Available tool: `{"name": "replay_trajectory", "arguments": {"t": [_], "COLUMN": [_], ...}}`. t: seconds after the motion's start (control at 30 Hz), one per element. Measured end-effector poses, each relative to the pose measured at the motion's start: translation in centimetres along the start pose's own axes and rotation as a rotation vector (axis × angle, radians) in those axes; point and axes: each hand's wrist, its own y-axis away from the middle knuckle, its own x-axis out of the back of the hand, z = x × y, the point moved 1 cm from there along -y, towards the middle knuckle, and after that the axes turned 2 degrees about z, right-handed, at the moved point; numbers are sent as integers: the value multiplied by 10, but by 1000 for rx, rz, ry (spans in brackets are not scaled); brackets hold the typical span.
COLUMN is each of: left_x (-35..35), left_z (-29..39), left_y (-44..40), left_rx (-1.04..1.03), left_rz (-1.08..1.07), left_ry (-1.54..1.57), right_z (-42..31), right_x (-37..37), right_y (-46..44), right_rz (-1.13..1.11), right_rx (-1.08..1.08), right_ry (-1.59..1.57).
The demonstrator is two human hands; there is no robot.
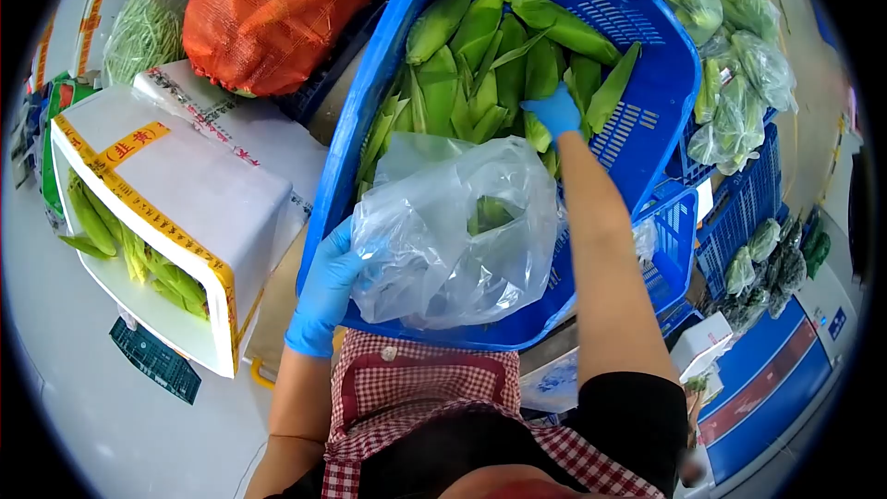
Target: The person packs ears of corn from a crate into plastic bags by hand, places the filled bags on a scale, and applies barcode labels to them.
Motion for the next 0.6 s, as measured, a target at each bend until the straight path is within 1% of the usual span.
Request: {"name": "replay_trajectory", "arguments": {"t": [0.03, 0.1, 0.17, 0.23, 0.3, 0.33, 0.37, 0.4, 0.43, 0.5, 0.53, 0.6], "left_x": [1, 1, 2, -9, -14, -14, -14, -9, -4, -4, 6, 9], "left_z": [0, -4, -9, -3, 1, 3, 4, 2, -1, 14, 12, 14], "left_y": [-1, -3, -5, -2, 0, 0, -1, -2, -4, 7, 10, 11], "left_rx": [5, 16, 28, 51, 68, 69, 69, 43, 15, 36, -1, 74], "left_rz": [15, 25, 31, 6, -16, -28, -39, -1, 35, 183, 179, 133], "left_ry": [-27, -42, -17, 100, 233, 307, 381, 444, 506, 588, 502, 532], "right_z": [-5, -26, -35, -53, -96, -107, -112, -116, -113, -97, -89, -60], "right_x": [16, 81, 116, 140, 161, 150, 134, 117, 97, 66, 52, 33], "right_y": [6, 41, 79, 130, 199, 219, 231, 244, 250, 250, 250, 245], "right_rz": [-197, -583, -823, -1022, -837, -843, -854, -857, -869, -720, -632, -651], "right_rx": [-88, -273, -537, -370, -224, -35, 75, 184, 215, 458, 559, 477], "right_ry": [-280, -835, -1440, -1856, -1847, -1815, -1770, -1726, -1677, -1275, -1067, -890]}}
